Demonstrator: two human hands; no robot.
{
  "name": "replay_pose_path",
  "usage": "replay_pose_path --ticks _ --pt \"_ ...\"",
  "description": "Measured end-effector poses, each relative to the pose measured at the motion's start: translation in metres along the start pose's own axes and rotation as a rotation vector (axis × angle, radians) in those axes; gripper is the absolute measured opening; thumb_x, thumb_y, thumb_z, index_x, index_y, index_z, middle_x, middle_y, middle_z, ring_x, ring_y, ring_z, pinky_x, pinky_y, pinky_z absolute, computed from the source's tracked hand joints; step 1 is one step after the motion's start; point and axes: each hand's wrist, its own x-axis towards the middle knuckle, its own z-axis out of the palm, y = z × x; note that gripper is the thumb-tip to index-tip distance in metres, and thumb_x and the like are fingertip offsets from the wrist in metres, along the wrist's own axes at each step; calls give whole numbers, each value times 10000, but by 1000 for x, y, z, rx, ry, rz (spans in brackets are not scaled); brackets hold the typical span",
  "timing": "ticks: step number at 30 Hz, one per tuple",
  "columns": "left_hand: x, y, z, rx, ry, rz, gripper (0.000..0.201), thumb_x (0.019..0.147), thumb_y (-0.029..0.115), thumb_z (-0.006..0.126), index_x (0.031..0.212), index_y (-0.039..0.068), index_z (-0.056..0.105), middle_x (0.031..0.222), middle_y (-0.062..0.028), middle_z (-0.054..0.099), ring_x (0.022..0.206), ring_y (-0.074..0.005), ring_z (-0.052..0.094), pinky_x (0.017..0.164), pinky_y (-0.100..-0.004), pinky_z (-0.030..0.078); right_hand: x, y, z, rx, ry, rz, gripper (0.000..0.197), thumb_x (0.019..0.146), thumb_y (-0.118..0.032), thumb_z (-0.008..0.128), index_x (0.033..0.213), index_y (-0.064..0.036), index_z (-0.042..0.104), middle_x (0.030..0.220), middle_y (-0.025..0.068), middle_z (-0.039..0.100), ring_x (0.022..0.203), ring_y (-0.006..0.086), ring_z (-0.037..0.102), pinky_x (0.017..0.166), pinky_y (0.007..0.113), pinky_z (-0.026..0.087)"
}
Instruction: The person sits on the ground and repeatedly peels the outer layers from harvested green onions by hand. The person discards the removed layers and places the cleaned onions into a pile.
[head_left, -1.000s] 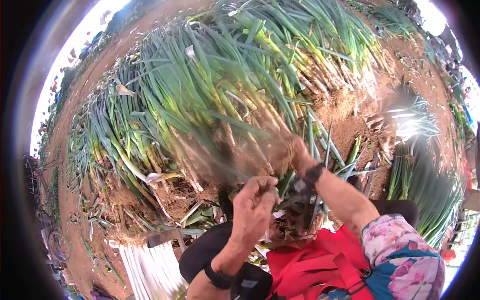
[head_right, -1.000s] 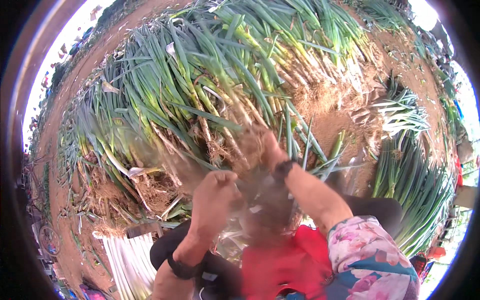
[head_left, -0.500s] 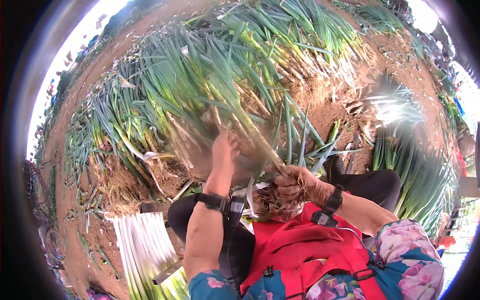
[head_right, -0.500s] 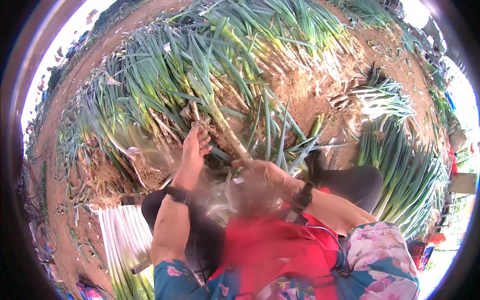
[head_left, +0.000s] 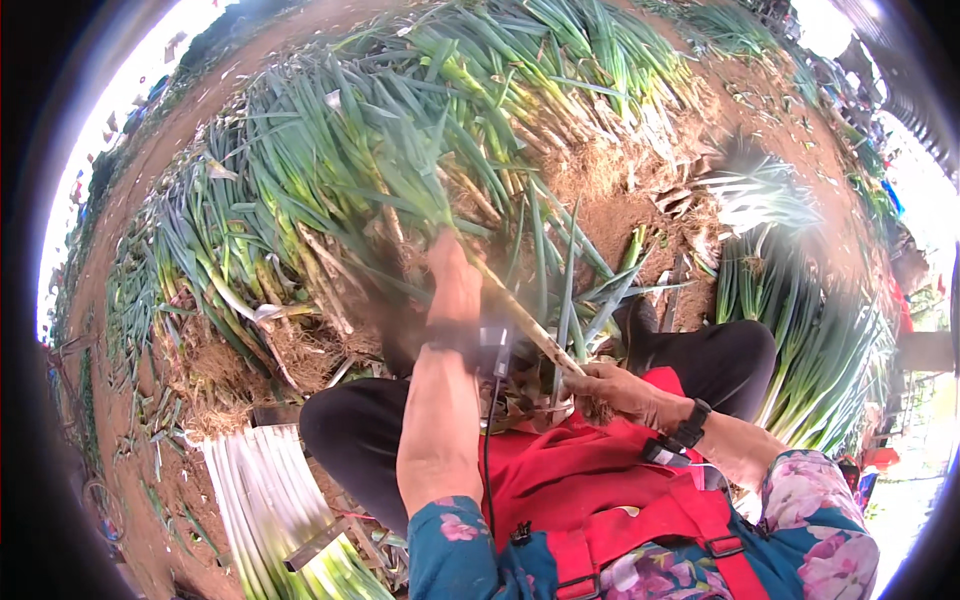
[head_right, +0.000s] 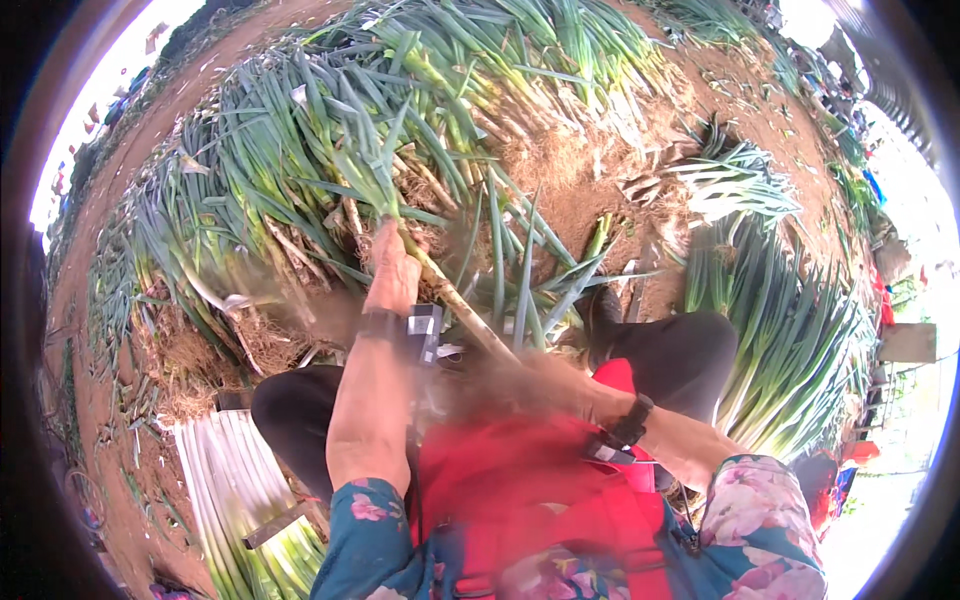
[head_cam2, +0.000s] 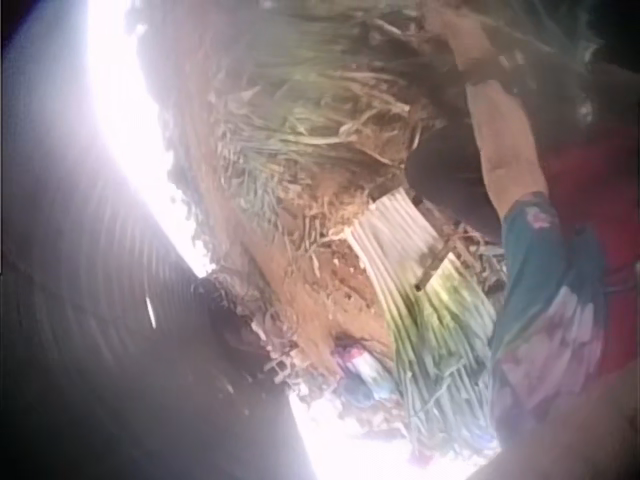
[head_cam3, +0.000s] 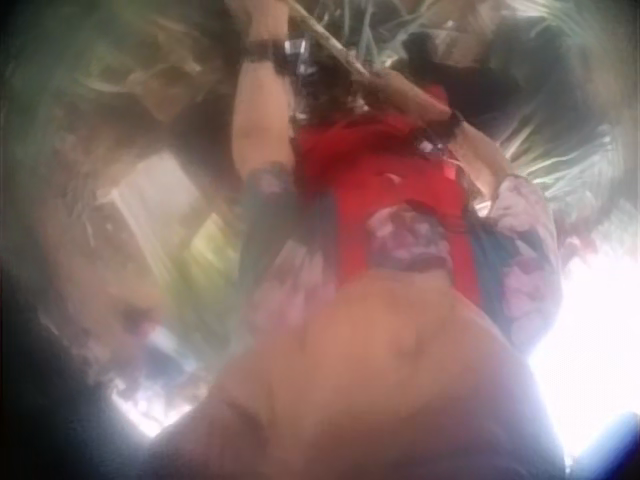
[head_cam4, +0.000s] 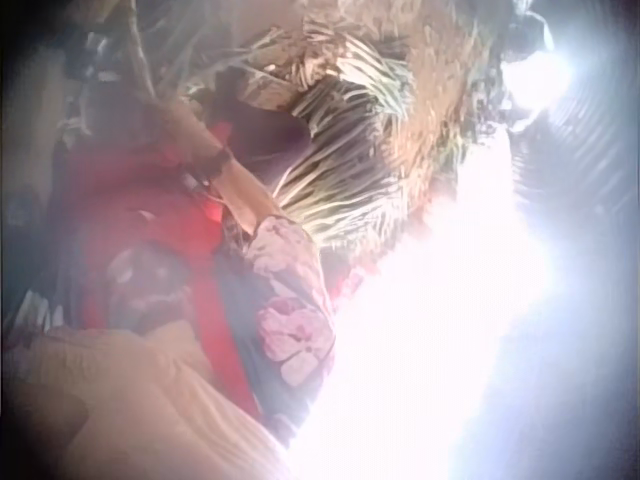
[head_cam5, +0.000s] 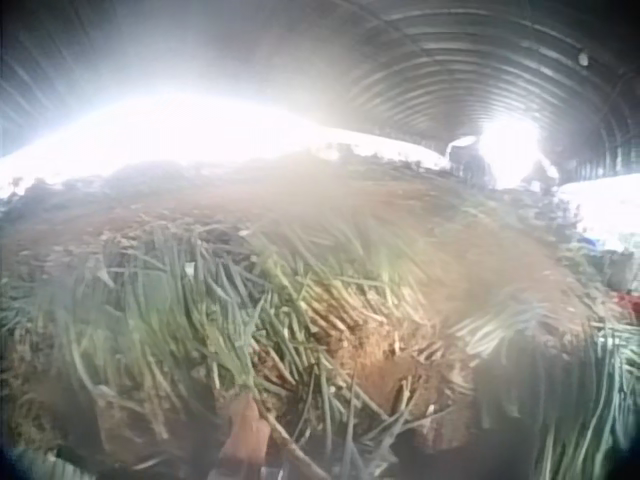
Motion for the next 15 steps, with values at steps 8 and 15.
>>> replay_pose_path --ticks 8,15 --pt "7 -9 10 42 114 -13 186 984 284 571 900 149 474 710 -24 472 514 -160 455 505 -327 380 -31 -5 -1 -511 179 -263 395 1045 -402 496 988 -20 577 707 21 553 624 111 562 550 282 481" --pt "14 -42 4 -39 96 -42 161 969 259 562 889 145 482 676 -22 466 503 -159 441 488 -321 364 -63 -25 0 -360 187 -90 263 1009 -233 505 885 -5 549 684 21 531 601 111 547 558 275 465"
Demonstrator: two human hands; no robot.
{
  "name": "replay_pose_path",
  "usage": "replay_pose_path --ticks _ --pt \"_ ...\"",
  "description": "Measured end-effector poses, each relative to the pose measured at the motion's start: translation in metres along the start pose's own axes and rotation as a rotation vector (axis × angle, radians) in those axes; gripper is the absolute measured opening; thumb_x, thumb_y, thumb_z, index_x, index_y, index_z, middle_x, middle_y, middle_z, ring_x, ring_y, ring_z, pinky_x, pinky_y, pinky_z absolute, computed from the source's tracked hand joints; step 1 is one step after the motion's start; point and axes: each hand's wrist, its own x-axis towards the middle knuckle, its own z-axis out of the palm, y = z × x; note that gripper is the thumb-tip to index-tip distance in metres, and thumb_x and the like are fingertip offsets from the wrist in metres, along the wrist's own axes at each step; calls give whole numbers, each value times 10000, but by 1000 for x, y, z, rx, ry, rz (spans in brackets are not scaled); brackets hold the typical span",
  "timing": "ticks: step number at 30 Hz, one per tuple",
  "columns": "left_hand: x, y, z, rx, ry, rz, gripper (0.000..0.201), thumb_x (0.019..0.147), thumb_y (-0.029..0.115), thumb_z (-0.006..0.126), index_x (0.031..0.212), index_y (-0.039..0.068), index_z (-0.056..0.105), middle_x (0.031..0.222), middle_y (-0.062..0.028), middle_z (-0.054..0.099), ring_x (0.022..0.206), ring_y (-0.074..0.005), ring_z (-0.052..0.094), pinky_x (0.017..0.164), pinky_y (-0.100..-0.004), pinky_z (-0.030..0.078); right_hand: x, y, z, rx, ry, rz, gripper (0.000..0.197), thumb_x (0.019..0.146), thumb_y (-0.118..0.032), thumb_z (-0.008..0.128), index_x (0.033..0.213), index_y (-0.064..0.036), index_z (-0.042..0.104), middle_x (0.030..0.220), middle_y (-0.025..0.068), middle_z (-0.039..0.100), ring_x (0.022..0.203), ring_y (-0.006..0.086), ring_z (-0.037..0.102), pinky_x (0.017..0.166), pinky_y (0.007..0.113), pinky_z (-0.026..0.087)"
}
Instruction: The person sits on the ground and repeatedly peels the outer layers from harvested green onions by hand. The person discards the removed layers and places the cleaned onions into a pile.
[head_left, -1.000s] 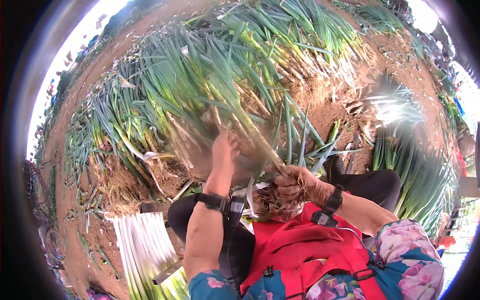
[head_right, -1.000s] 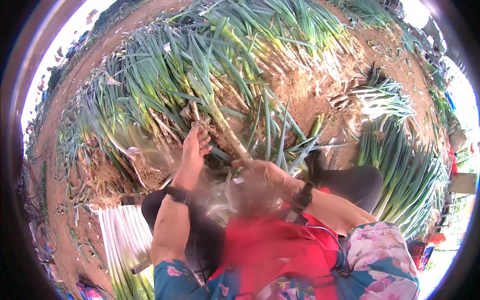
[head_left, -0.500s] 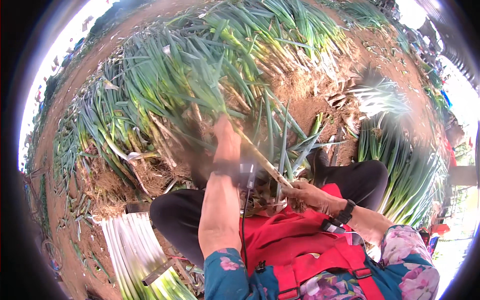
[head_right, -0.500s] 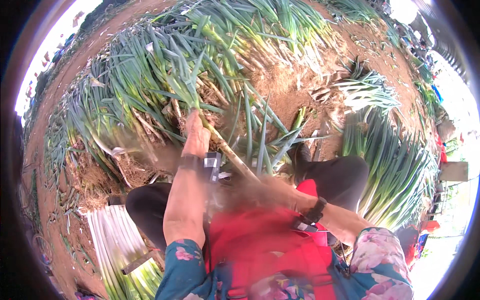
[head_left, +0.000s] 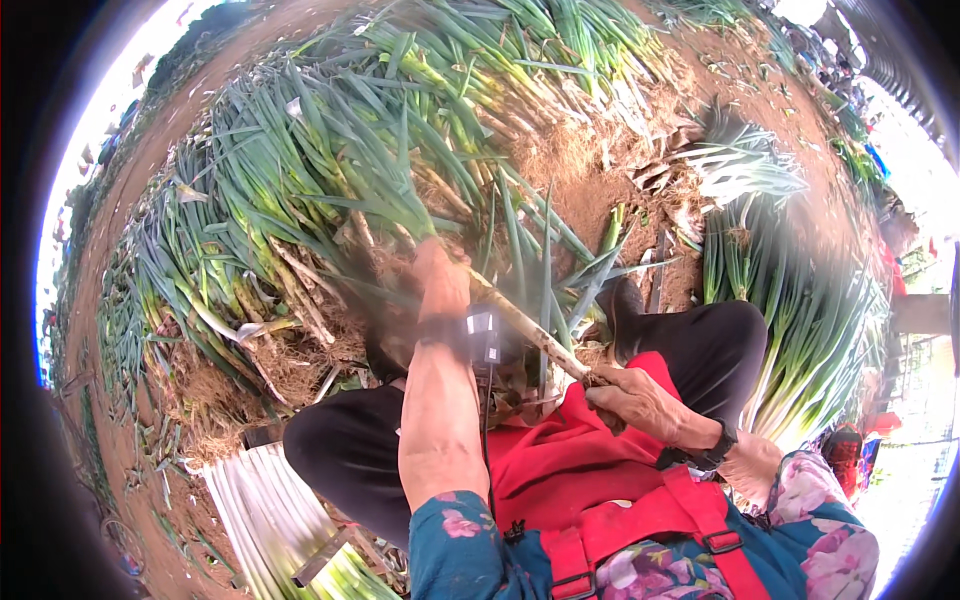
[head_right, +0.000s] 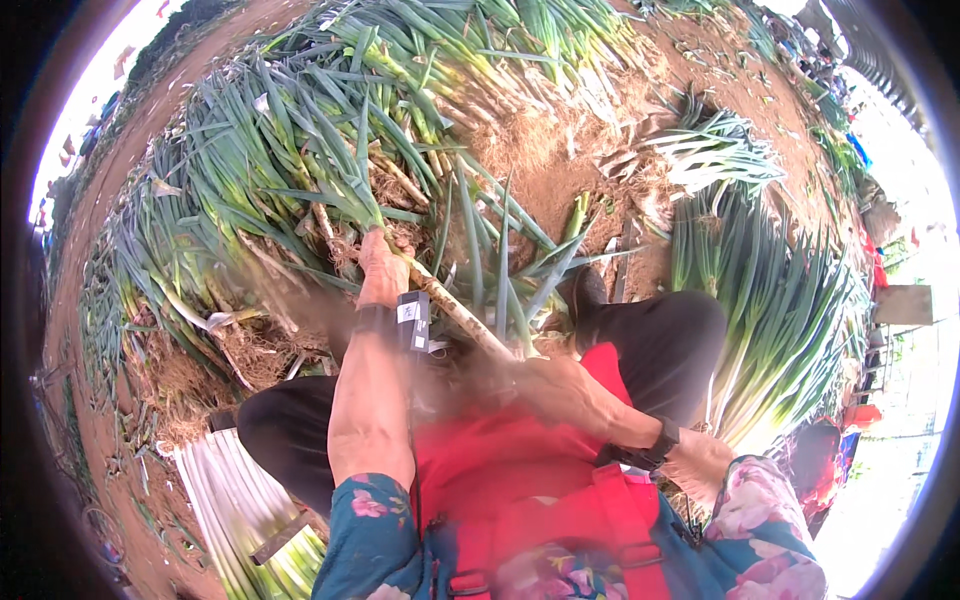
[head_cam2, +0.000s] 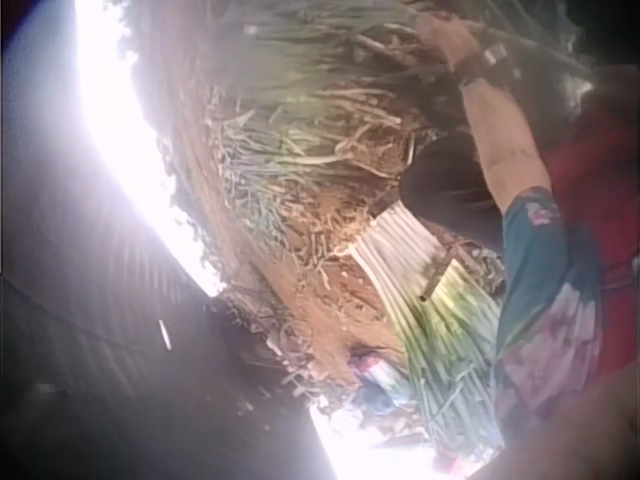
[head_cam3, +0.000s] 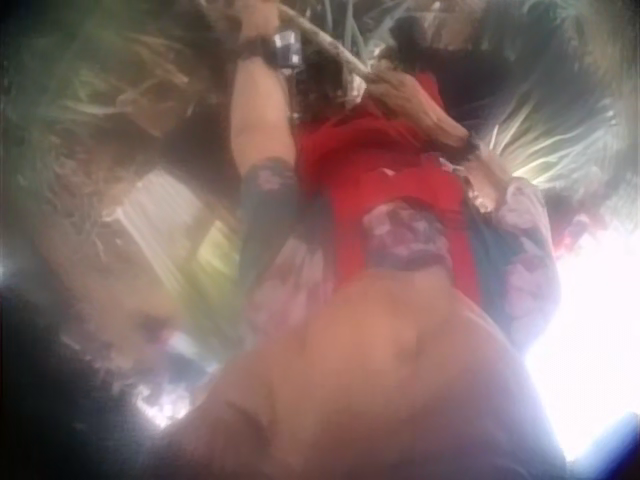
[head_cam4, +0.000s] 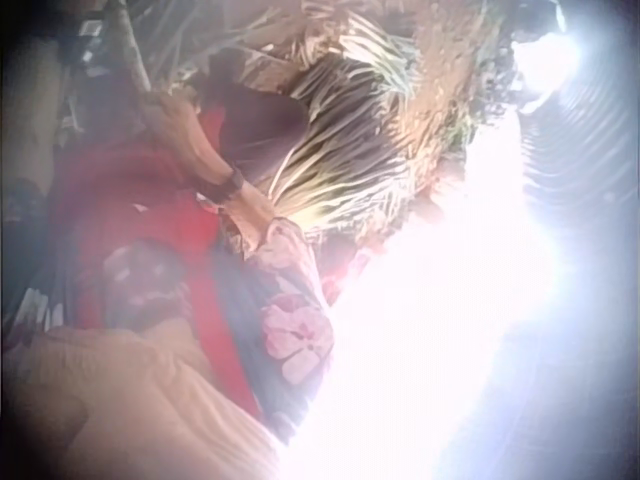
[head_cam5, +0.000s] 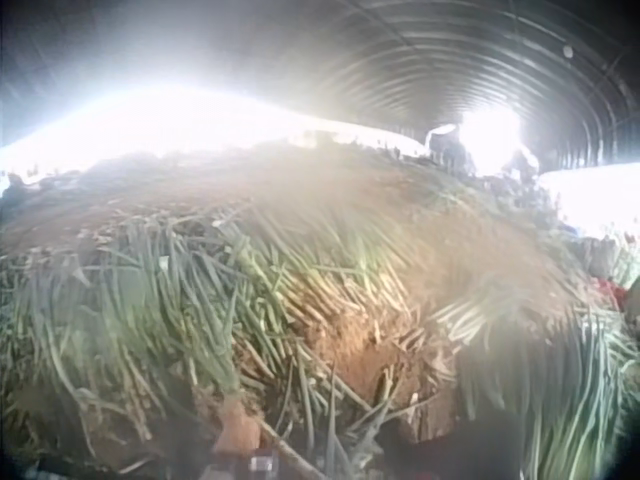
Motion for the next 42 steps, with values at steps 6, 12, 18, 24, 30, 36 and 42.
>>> replay_pose_path --ticks 6,12,18,24,30,36,42 --pt "23 14 -14 182 61 121 157 954 255 571 889 131 499 674 -28 476 498 -173 480 475 -341 392 -60 23 -35 184 -77 145 225 980 -142 513 847 23 588 716 19 577 642 94 583 551 251 469" --pt "32 15 -44 202 -139 65 263 876 206 686 1076 98 553 865 -69 564 690 -242 614 586 -426 494 -40 18 -124 855 91 -545 438 934 -415 644 748 -27 563 509 89 534 344 147 443 331 290 334" --pt "-18 -18 -66 276 -199 -69 216 944 144 648 1113 26 583 944 -107 645 855 -261 698 691 -397 584 127 49 -117 -771 453 -528 554 894 -417 667 1244 9 617 1084 146 704 940 263 681 898 365 525" --pt "-66 -27 -82 364 -306 -46 216 953 214 679 1104 71 622 944 -31 649 831 -165 646 659 -321 539 211 -16 -24 -188 255 -438 370 901 -345 668 1141 -65 703 997 136 727 892 249 695 810 368 544" --pt "-81 -41 -68 587 -507 310 363 891 348 710 1138 87 665 923 -10 638 808 -146 592 670 -327 483 293 13 -21 -330 429 -485 290 873 -314 672 1037 -81 724 944 147 723 841 332 684 756 422 555" --pt "-101 -34 -50 439 -256 270 153 932 133 693 965 39 578 906 -56 621 816 -156 568 737 -320 491 308 -55 16 -564 545 -205 215 633 -266 698 715 -68 711 804 176 712 795 333 708 699 448 561" --pt "-103 -63 -33 522 -400 371 214 884 95 699 955 -51 560 885 -71 606 793 -177 544 729 -326 461 285 -58 -40 -509 425 -33 361 652 -336 702 816 -17 748 843 198 712 849 365 704 758 425 554"
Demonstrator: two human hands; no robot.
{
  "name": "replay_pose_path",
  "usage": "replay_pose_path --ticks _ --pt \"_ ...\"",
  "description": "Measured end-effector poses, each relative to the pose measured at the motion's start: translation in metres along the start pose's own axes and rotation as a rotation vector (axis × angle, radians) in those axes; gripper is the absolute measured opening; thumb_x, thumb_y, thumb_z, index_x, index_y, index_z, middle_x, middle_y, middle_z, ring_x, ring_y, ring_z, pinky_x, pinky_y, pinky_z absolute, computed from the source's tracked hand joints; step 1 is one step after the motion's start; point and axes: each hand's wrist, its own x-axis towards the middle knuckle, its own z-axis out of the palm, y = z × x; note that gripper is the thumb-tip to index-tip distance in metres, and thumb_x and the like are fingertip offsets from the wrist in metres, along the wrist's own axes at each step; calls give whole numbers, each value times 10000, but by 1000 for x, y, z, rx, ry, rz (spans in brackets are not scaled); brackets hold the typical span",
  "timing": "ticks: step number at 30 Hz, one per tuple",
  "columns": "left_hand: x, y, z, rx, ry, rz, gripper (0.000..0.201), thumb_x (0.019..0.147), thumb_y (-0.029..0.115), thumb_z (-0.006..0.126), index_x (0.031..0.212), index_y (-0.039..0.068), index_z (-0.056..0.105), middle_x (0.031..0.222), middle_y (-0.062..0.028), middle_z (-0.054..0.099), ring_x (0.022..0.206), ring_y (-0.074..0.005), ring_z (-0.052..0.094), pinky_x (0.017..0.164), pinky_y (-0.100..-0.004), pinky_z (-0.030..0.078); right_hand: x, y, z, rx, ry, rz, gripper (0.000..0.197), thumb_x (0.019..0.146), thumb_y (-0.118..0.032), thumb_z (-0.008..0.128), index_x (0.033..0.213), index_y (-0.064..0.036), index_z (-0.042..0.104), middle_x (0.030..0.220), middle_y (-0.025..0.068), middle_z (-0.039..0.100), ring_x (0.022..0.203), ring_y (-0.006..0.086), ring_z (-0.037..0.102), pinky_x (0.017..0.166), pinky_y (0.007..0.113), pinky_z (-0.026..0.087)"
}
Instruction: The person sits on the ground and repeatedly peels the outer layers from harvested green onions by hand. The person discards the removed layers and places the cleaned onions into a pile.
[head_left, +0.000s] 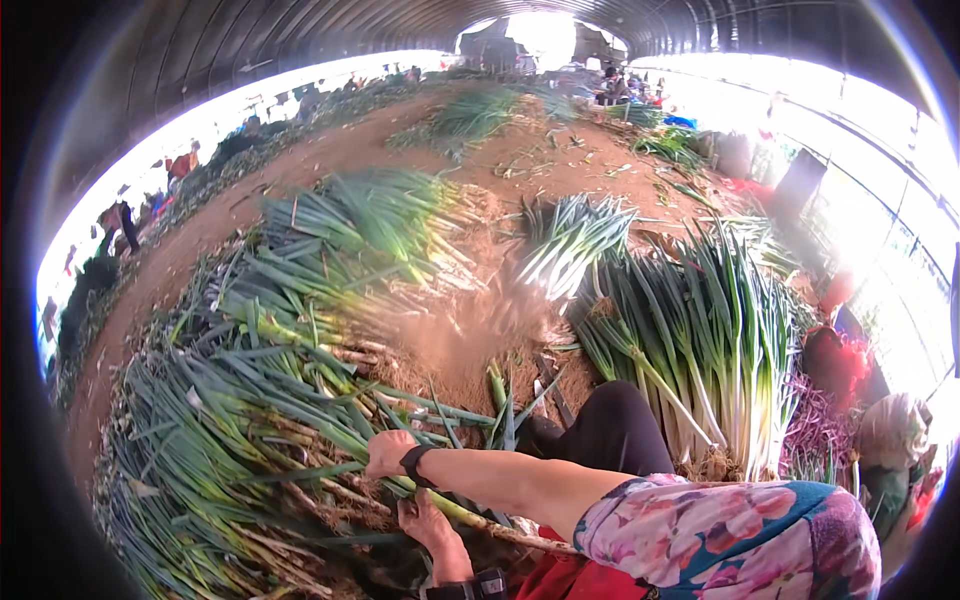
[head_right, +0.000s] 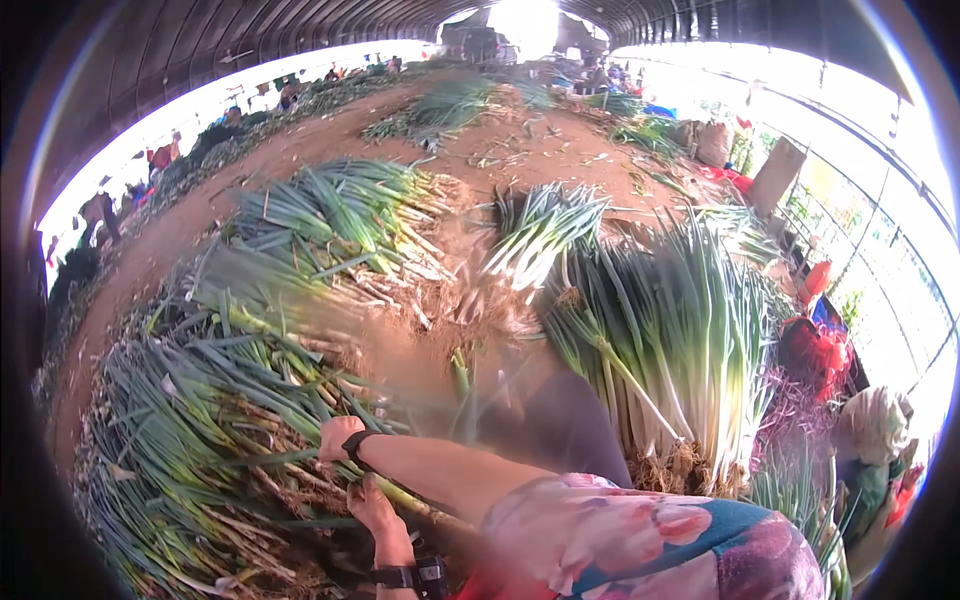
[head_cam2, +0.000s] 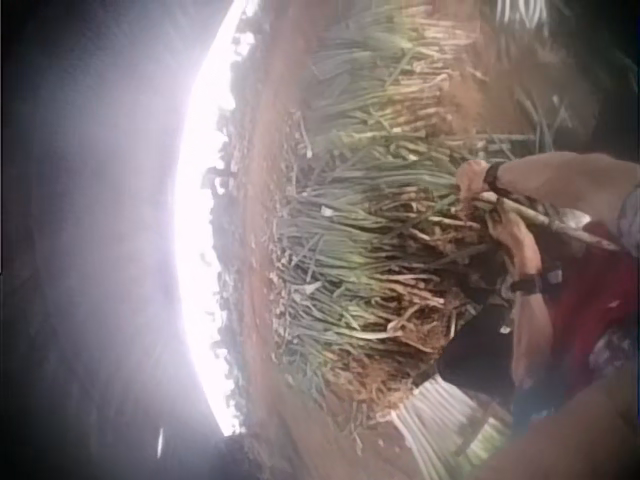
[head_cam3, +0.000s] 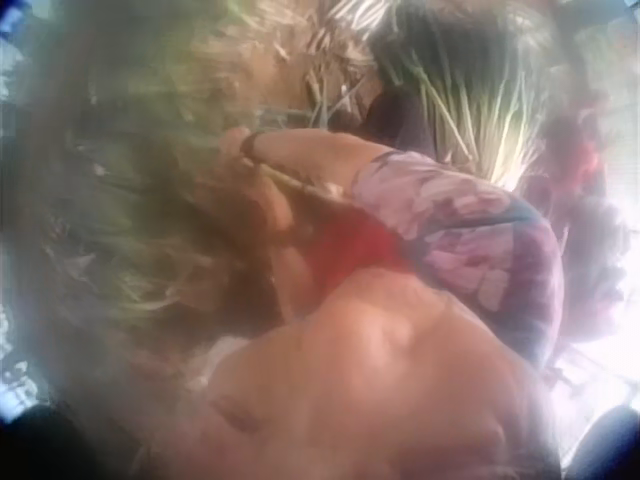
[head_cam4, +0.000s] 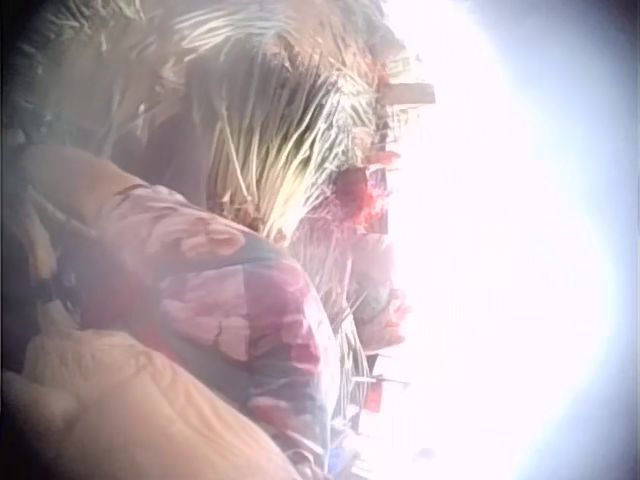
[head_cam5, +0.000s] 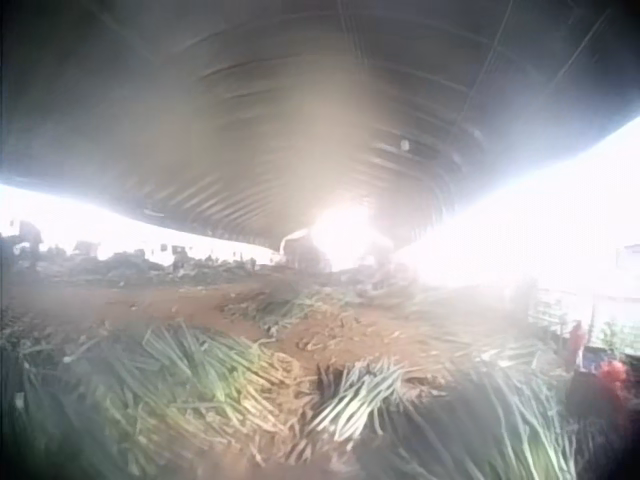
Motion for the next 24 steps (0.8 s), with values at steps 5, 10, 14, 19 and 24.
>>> replay_pose_path --ticks 5,10,14,19,24 --pt "-3 22 27 50 -38 134 267 883 91 694 1039 -93 579 901 -103 625 797 -197 552 723 -341 474 2 10 -30 157 130 63 479 668 -419 690 862 15 745 908 207 721 886 360 698 778 435 547" --pt "16 58 64 216 -92 238 288 899 109 683 1062 -108 587 928 -157 659 797 -222 588 720 -362 496 6 8 -89 230 304 49 488 674 -458 682 860 -11 749 875 176 728 859 304 713 777 394 551" --pt "40 82 87 433 -113 572 288 894 131 679 1063 -91 608 935 -201 664 802 -317 626 743 -406 510 3 -2 -140 297 447 136 459 722 -467 653 854 -40 756 872 166 728 840 283 706 766 389 544" --pt "27 96 110 858 9 899 328 839 143 714 1087 -35 595 1014 -202 636 961 -430 623 769 -511 516 -16 22 -168 520 405 88 476 747 -460 630 905 -27 751 874 197 723 846 315 711 783 404 540" --pt "-1 81 99 1073 -46 930 404 811 109 733 1131 14 505 1029 -222 560 1036 -448 566 746 -568 494 -48 40 -148 617 342 142 523 815 -518 630 910 -13 729 854 173 706 817 286 674 752 413 516"
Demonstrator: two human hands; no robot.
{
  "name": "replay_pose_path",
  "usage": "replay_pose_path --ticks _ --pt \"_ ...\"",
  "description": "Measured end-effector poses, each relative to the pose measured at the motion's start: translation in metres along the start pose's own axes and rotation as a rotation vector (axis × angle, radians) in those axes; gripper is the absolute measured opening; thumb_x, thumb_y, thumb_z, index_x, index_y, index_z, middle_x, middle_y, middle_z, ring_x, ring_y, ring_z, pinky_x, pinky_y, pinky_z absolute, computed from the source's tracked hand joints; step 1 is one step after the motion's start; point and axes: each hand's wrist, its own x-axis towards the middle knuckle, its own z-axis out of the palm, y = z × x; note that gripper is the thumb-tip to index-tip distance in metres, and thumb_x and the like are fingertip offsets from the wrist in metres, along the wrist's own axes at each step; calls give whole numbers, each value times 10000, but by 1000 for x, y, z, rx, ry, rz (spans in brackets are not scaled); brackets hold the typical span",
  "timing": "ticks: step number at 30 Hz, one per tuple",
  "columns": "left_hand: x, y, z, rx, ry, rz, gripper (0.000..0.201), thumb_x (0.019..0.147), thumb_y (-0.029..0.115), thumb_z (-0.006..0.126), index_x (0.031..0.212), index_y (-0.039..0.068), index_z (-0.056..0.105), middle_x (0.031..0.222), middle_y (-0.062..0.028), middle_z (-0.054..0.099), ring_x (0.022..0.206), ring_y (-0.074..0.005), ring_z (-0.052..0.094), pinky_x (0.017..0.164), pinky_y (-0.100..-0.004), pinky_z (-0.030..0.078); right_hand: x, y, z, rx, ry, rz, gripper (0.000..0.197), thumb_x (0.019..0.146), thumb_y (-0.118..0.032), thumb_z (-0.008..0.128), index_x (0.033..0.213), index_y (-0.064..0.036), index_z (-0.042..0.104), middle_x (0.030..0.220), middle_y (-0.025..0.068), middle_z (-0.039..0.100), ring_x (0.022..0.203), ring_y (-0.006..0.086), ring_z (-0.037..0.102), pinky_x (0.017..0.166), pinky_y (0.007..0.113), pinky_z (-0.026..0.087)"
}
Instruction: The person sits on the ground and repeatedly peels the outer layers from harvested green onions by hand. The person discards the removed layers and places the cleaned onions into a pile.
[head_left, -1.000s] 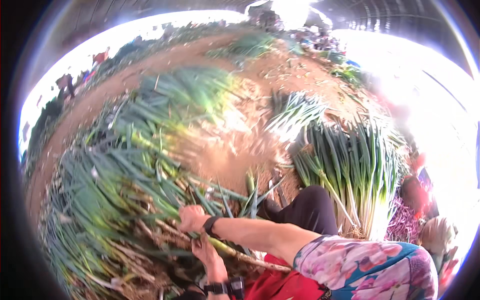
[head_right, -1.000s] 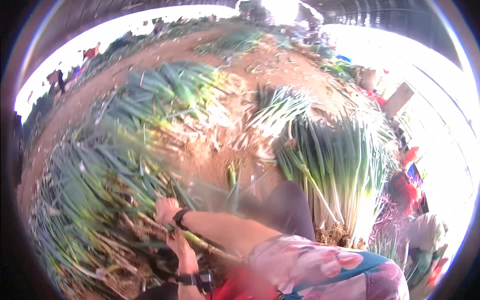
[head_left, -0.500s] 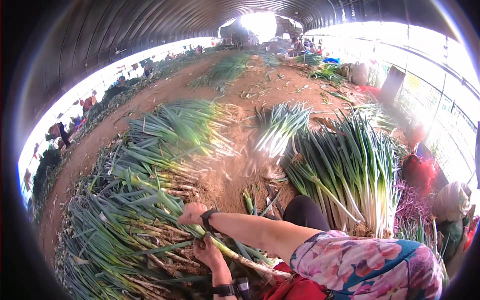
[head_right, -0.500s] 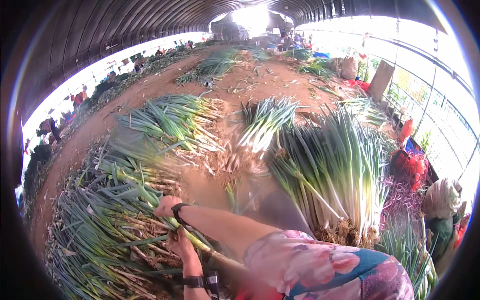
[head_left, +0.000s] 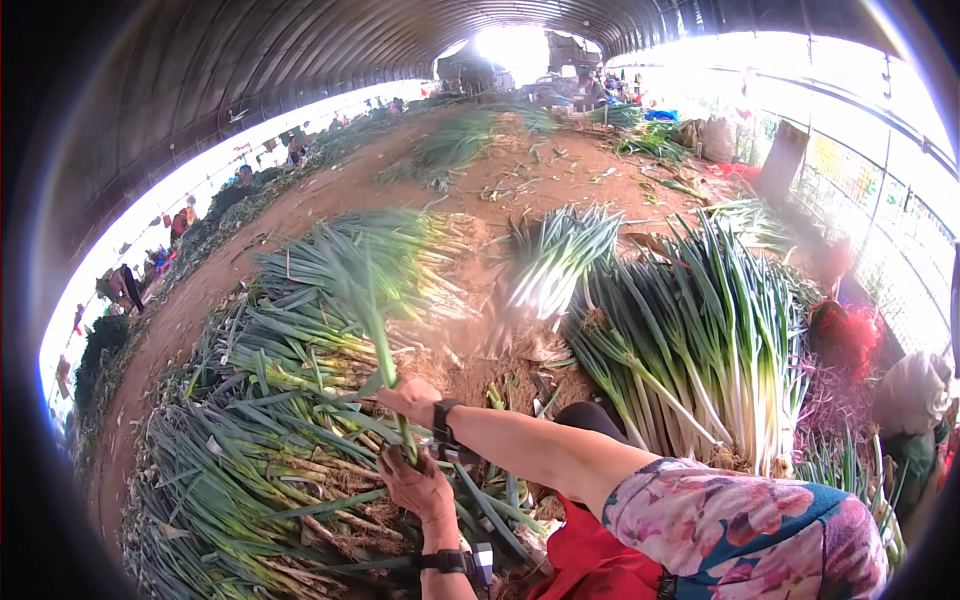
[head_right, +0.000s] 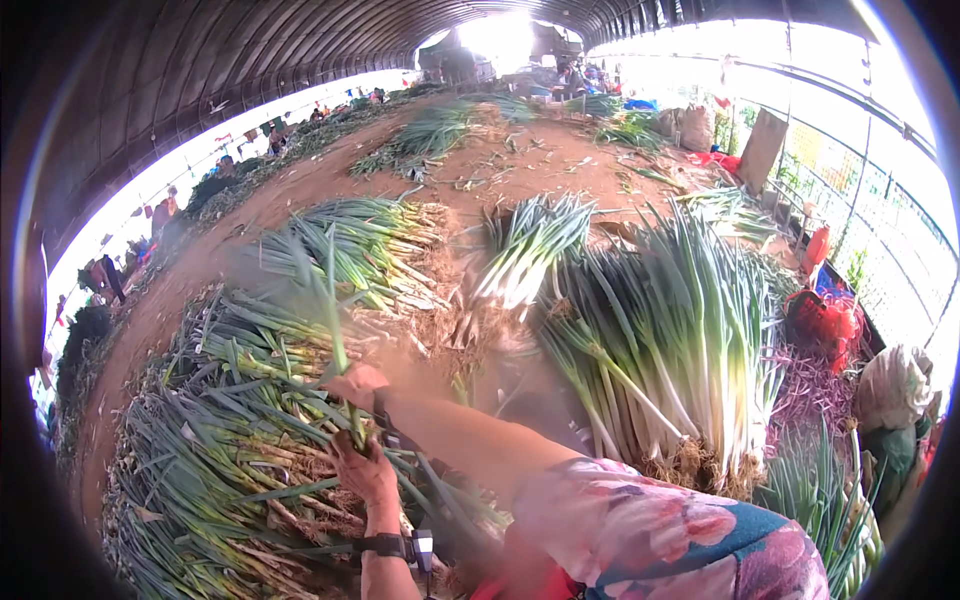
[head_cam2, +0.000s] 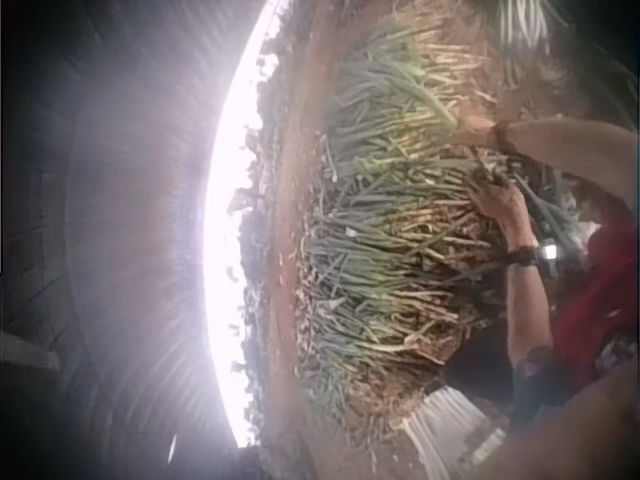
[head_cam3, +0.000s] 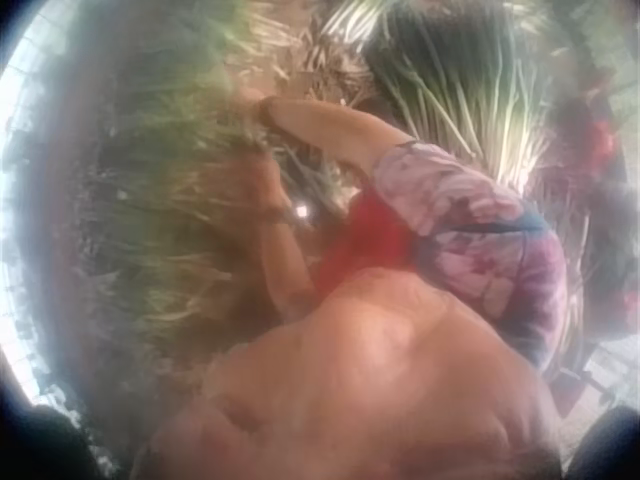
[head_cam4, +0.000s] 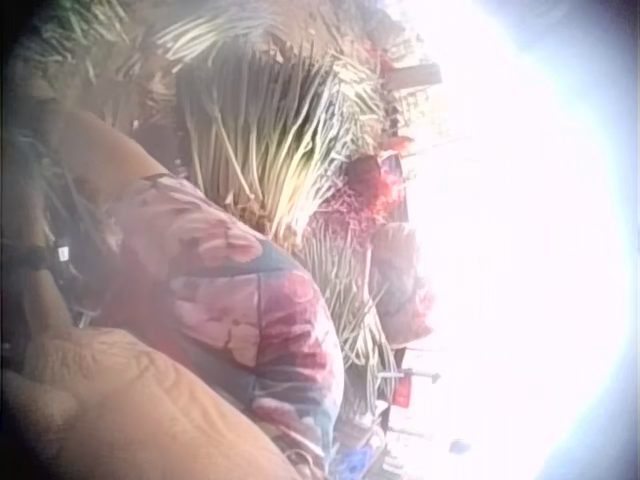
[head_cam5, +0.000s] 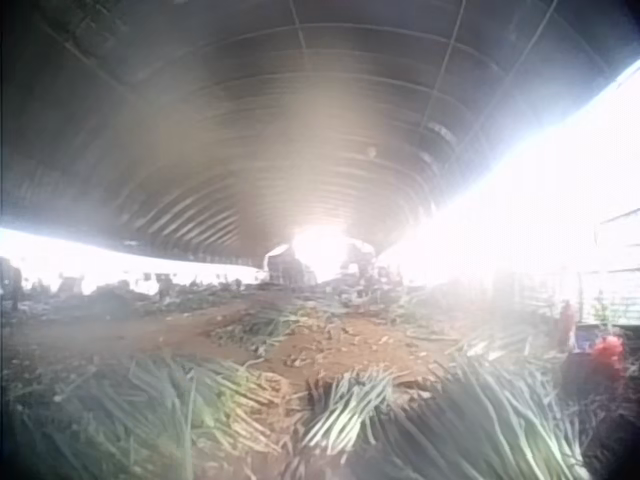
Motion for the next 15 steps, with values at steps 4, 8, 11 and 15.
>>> replay_pose_path --ticks 4,8,11,15 --pt "-24 -8 9 -24 -17 81 328 792 87 726 1035 20 515 951 -205 560 954 -460 561 772 -575 479 -7 49 -3 13 13 -89 526 781 -502 611 967 -25 731 818 152 711 736 280 684 661 413 520" --pt "-34 10 26 -68 -62 224 236 772 69 696 935 28 531 913 -198 557 910 -444 556 773 -557 463 -9 98 -14 215 198 -32 431 796 -408 659 925 -1 724 756 147 688 689 255 666 618 397 513" --pt "-54 -15 8 -84 -161 200 192 766 43 661 923 27 553 884 -197 557 895 -437 552 783 -546 449 -30 85 8 382 118 176 386 812 -387 671 923 -20 716 718 90 647 655 198 610 577 380 475" --pt "-54 15 12 -434 -140 64 213 828 38 642 1028 24 571 950 -166 581 923 -364 575 805 -485 466 24 145 -33 -88 216 -277 213 812 -214 686 944 -47 677 756 102 643 684 249 634 584 385 509"
